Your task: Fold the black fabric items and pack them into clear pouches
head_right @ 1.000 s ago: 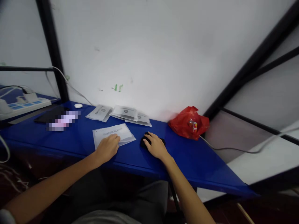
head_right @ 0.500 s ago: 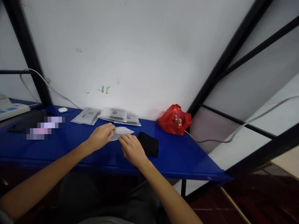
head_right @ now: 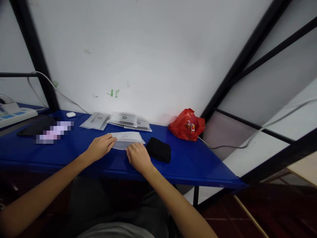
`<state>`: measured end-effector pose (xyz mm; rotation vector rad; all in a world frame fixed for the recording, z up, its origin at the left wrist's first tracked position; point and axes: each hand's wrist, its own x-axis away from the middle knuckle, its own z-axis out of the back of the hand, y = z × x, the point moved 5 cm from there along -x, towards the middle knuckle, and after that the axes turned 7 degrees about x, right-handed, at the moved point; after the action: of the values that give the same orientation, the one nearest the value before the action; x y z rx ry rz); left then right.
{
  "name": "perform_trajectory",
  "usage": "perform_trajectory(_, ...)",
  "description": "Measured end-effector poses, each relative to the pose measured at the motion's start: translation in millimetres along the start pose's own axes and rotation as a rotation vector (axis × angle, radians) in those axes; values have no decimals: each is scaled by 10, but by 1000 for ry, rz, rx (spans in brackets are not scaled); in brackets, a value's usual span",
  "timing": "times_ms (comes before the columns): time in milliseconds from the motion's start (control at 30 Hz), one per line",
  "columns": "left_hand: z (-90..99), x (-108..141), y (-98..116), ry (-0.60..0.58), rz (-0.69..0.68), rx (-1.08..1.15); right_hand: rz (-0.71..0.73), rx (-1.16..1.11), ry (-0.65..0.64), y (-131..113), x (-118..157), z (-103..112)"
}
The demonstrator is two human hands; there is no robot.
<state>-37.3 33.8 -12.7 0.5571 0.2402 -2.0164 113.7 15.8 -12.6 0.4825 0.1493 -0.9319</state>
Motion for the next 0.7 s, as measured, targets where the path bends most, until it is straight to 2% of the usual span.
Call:
perform_trajectory(133,-73,16,-1,85,-97,0,-18,-171,-59,-105,-153,-75)
perform_trajectory(233,-86,54,18,169,-195,-11,-96,-202,-110,-46,-254,-176)
perform_trajectory(367,-62,110,26,271,-230,-14,-256,-234,-208,80,-304,-292)
perform_trajectory(467,-60,136,32,300,-250,-24,-263,-284,-221,98,-285,-321)
perform_trajectory(567,-53,154,13,329,-253,-41,-118,-376,-128,41,-209,-250)
perform_trajectory(633,-41,164,-14,350,-231,-33,-28,-447,-4,34,-113,-131)
perform_trajectory(700,-26,171,-35,360,-205,-11,-14,-492,124,119,5,5)
